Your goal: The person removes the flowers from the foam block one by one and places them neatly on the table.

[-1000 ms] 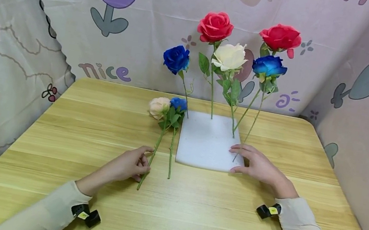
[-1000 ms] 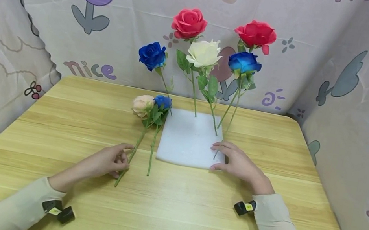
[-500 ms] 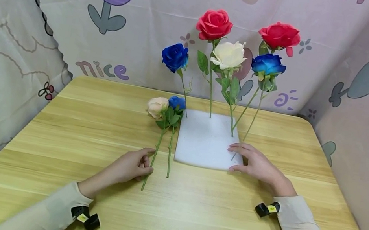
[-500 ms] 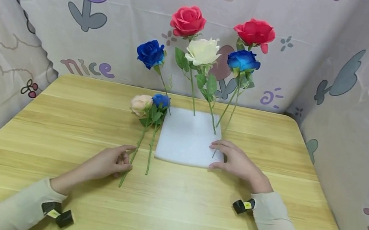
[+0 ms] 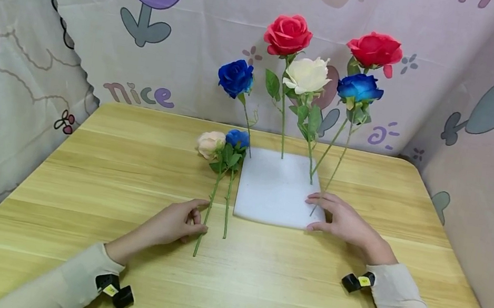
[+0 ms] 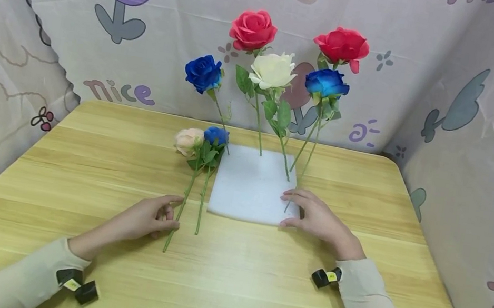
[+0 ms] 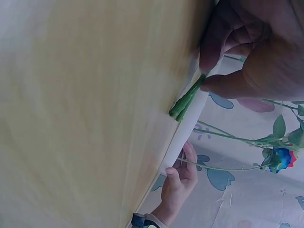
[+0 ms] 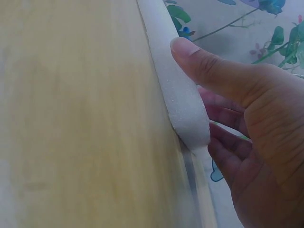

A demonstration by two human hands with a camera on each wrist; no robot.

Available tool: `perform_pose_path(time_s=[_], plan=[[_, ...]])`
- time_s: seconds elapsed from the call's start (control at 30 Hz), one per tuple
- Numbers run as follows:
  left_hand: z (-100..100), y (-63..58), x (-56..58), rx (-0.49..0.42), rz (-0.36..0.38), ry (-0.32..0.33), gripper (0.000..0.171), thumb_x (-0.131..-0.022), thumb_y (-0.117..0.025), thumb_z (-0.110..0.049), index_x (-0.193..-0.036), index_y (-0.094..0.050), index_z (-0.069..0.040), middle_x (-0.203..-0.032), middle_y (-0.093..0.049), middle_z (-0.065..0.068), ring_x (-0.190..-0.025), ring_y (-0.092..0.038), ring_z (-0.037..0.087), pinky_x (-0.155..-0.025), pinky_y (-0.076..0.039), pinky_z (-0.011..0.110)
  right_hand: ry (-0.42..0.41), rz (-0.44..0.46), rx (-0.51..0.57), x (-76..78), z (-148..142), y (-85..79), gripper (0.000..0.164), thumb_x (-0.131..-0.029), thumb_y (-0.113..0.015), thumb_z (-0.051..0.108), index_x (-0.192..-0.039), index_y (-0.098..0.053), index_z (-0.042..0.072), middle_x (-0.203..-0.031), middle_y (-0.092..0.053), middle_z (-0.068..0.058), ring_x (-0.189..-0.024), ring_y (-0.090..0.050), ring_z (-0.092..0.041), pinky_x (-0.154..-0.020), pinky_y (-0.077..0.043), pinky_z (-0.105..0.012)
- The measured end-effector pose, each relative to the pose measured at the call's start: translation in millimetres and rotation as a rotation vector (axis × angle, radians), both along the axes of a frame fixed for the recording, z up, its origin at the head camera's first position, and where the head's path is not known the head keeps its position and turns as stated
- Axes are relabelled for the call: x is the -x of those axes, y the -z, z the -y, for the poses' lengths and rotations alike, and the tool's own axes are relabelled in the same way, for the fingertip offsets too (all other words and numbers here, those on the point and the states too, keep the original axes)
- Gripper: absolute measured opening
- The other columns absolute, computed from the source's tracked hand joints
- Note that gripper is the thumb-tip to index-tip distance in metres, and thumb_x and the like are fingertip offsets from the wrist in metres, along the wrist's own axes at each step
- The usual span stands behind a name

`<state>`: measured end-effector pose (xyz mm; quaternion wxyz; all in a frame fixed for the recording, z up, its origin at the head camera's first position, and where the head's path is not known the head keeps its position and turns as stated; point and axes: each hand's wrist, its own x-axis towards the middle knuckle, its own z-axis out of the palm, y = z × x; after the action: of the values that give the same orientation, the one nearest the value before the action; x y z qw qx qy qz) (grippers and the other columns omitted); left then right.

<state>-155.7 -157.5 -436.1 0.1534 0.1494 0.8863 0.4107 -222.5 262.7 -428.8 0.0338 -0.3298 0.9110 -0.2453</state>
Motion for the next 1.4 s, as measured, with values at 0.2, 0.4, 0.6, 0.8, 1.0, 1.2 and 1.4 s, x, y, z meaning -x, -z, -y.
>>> perform_pose_path(time_s=[0.2,0.4,0.6,0.8,1.0,1.2,1.4], plan=[[3,-3.3,1.2,-0.053,0.031,0.029,0.068,-0.092,-0.071,-0.020,-0.146,-0.037,0.003,-0.086,-0.059,0.002,-0.058,-0.059,0.016,-0.051,-0.055,0.031,-0.001,0.003,0.007,0.4,0,-1.1,0.070,-0.077,-0.080,0.045,-0.131,-0.061,0.005,-0.138,-0.053,-0.009,-0.131,-0.043,-0.034,-0.110,-0.033,-0.052],[6,-6.0,3.0,-0.074,0.041,0.024,0.068,-0.093,-0.069,-0.023,-0.147,-0.036,0.002,-0.090,-0.059,0.004,-0.060,-0.060,0.018,-0.053,-0.056,0.032,-0.002,0.000,0.009,-0.8,0,-1.9,0.071,-0.077,-0.080,0.045,-0.131,-0.061,0.004,-0.138,-0.053,-0.010,-0.131,-0.043,-0.034,-0.109,-0.034,-0.052],[6,-11.0,7.2,-0.052,0.025,-0.007,0.062,-0.094,-0.068,-0.024,-0.146,-0.041,-0.002,-0.094,-0.058,0.004,-0.063,-0.060,0.017,-0.055,-0.053,0.031,0.001,-0.003,0.008,-0.9,-1,-2.0,0.070,-0.077,-0.080,0.044,-0.132,-0.061,0.005,-0.139,-0.053,-0.009,-0.131,-0.043,-0.034,-0.109,-0.034,-0.052],[-1,-17.6,16.6,-0.091,0.025,-0.018,0.057,-0.096,-0.066,-0.023,-0.145,-0.043,-0.004,-0.098,-0.061,0.005,-0.072,-0.063,0.018,-0.059,-0.054,0.032,0.007,0.003,0.005,-1.4,-2,-1.0,0.070,-0.077,-0.080,0.044,-0.131,-0.060,0.005,-0.139,-0.052,-0.010,-0.131,-0.043,-0.035,-0.109,-0.033,-0.053],[-8,-22.2,34.6,-0.122,-0.019,-0.028,0.052,-0.097,-0.064,-0.023,-0.141,-0.047,-0.001,-0.100,-0.063,0.005,-0.084,-0.064,0.018,-0.070,-0.056,0.033,0.005,0.004,-0.001,-1.7,0,-1.1,0.069,-0.078,-0.079,0.044,-0.132,-0.060,0.005,-0.139,-0.052,-0.010,-0.131,-0.043,-0.035,-0.109,-0.034,-0.053],[-13,-26.6,53.8,-0.129,-0.090,-0.051,0.046,-0.097,-0.063,-0.018,-0.137,-0.051,0.000,-0.105,-0.063,0.009,-0.094,-0.061,0.023,-0.078,-0.055,0.034,0.001,-0.005,-0.003,-1.9,1,-1.9,0.069,-0.078,-0.080,0.043,-0.131,-0.060,0.004,-0.139,-0.053,-0.010,-0.131,-0.043,-0.035,-0.109,-0.034,-0.053],[-17,-34.8,64.9,-0.139,-0.105,-0.080,0.045,-0.099,-0.062,-0.026,-0.136,-0.053,-0.004,-0.111,-0.063,0.009,-0.102,-0.059,0.026,-0.084,-0.054,0.038,0.000,-0.003,-0.004,-2.7,1,-2.0,0.069,-0.078,-0.080,0.044,-0.131,-0.060,0.004,-0.139,-0.053,-0.011,-0.131,-0.043,-0.035,-0.109,-0.034,-0.053]])
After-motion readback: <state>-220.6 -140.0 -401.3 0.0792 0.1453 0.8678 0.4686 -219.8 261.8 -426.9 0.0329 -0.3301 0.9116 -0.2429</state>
